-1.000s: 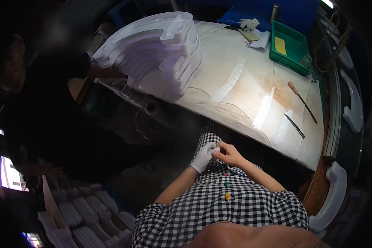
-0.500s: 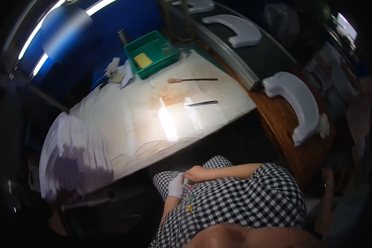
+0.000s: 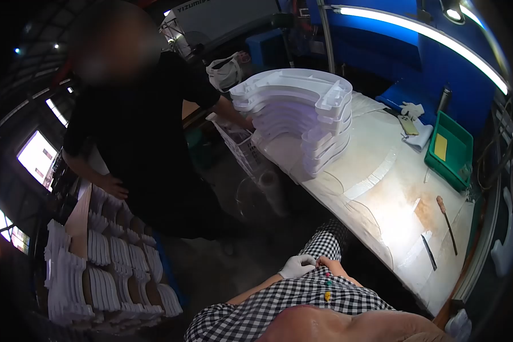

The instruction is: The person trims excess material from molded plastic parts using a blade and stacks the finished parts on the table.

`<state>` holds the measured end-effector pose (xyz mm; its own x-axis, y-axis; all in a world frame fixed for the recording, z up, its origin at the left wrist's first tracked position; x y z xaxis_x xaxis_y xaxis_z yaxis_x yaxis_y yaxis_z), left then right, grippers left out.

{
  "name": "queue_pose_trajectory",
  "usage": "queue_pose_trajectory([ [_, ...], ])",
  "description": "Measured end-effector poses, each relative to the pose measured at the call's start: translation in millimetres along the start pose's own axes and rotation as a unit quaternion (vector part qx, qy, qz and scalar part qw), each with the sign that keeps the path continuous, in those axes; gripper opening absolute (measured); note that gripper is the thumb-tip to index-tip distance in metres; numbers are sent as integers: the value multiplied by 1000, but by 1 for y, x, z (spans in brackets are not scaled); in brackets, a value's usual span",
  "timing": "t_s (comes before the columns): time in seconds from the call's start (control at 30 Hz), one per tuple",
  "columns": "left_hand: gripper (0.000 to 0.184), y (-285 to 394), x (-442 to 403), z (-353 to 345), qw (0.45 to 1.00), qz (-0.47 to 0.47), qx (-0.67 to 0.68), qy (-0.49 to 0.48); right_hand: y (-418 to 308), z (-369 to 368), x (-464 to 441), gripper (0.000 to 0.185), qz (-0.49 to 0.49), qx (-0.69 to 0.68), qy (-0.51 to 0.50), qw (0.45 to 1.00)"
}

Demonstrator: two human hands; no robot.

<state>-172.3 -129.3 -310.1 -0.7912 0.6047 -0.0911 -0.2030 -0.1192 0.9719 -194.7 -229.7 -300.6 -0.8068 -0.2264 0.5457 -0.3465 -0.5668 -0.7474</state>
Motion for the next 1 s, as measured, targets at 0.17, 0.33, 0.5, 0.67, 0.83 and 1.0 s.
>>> queue_pose_trajectory([
  [0.17,18,-12,0,-1,996,86,16,31,3,9,16,16,-94,-72,-15,993],
  [0.33,26,-1,-4,-10,999,26,-12,-30,5,11,18,18,-48,-83,43,994],
  [0.5,22,-7,-7,-13,998,13,-31,-62,8,7,10,17,-45,-90,26,995],
  [0.67,21,-7,-9,-9,996,37,-41,-67,7,10,12,19,-56,-87,32,994],
  [0.83,14,7,-32,-23,989,5,-84,-124,32,7,-8,28,35,-5,55,998],
  [1.0,71,107,-152,-94,918,-122,245,-288,-55,199,145,65,213,90,401,886],
])
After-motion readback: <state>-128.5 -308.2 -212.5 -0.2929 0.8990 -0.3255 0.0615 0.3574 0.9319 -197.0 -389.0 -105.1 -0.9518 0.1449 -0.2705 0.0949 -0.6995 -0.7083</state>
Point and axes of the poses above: each hand's wrist, its own x-axis away from the middle knuckle, its own z-axis out of the back of the hand, y = z × x, the point moved 10 cm from there along -x, towards the middle knuckle, and after that the axes turned 13 degrees about -z, right-handed, at the moved point
